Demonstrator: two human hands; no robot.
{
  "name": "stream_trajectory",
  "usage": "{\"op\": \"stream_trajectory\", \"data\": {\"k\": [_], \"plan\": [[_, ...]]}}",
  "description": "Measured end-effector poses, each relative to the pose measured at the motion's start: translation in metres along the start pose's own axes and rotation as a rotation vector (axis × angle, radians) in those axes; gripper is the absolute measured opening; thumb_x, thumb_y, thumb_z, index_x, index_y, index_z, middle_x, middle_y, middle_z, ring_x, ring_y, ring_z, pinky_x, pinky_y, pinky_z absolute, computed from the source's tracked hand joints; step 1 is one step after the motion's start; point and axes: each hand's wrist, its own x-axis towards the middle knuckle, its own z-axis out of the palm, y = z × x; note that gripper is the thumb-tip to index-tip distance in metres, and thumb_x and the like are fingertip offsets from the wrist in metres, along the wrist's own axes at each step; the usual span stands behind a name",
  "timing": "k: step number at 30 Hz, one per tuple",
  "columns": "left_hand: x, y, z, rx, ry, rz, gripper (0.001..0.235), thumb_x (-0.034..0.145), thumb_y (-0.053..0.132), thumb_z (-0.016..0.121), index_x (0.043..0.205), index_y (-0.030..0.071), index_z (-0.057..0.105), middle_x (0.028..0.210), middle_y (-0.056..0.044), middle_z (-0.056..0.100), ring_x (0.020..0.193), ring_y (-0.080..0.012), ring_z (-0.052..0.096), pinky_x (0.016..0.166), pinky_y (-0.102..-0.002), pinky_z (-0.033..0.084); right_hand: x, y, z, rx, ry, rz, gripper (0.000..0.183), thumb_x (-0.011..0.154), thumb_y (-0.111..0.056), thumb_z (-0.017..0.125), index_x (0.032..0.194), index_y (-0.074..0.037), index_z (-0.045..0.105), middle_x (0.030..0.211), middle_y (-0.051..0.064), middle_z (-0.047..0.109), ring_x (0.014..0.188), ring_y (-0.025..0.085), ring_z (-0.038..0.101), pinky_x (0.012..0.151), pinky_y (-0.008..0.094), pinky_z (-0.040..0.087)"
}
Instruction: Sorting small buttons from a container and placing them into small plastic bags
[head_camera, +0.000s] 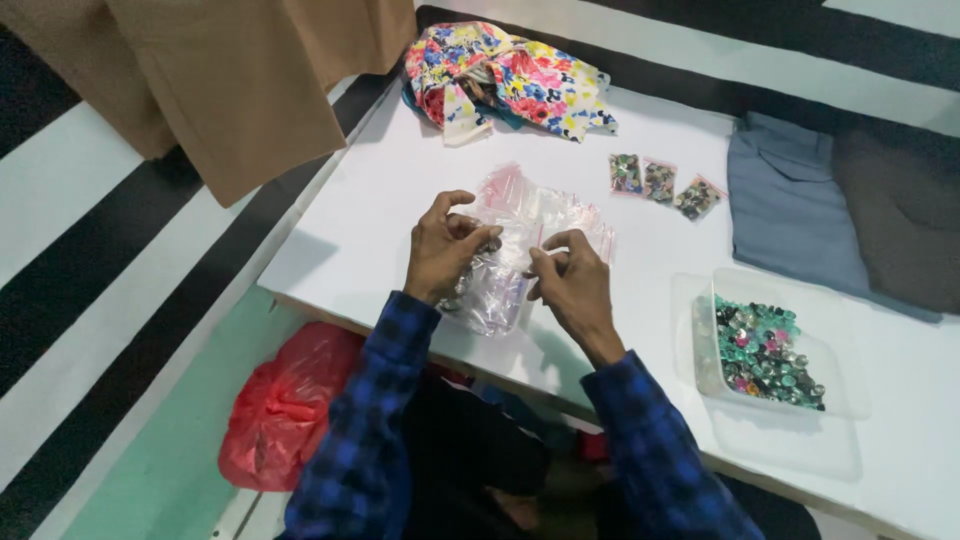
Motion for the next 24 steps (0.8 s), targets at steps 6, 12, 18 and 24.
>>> {"op": "stream_trajectory", "data": {"k": [6,12,18,24], "plan": [[0.05,-0.069,-0.002,0.303,-0.015,0.097,0.064,0.076,0.043,0.09,0.128,0.02,0.061,0.092,-0.007,0.078,0.081,-0.0253,0.074,0.074,-0.038,0.055,0.037,0.075,0.03,-0.511,0.013,-0.079,0.044,0.098,-0.045,0.062,0.113,-0.006,0.049,0.08,0.017,0.075,0.078,0.042,0.074,0.068,0.055,0.058],[0.017,-0.037,-0.007,0.489,0.185,0.576,0.044,0.092,0.036,0.079,0.128,0.012,0.067,0.123,-0.013,0.069,0.099,-0.0365,0.071,0.084,-0.051,0.056,0.014,0.059,0.027,-0.758,0.322,-0.588,0.035,0.101,-0.032,0.065,0.124,-0.007,0.064,0.11,0.012,0.062,0.095,0.032,0.069,0.071,0.042,0.062],[0.003,-0.087,-0.003,0.633,-0.097,0.45,0.042,0.105,0.037,0.053,0.144,0.022,0.059,0.144,-0.009,0.061,0.136,-0.0314,0.055,0.117,-0.055,0.03,0.018,0.095,0.032,-0.807,0.137,-0.816,0.044,0.105,-0.044,0.054,0.131,-0.011,0.067,0.134,0.014,0.064,0.131,0.033,0.057,0.105,0.046,0.042],[0.014,-0.104,0.002,0.687,-0.18,0.338,0.048,0.101,0.021,0.052,0.148,0.026,0.055,0.149,-0.006,0.057,0.142,-0.0323,0.049,0.117,-0.059,0.03,0.01,0.095,0.032,-0.896,0.016,-0.674,0.046,0.11,-0.043,0.037,0.141,-0.017,0.06,0.139,0.013,0.063,0.134,0.032,0.055,0.112,0.054,0.031]]}}
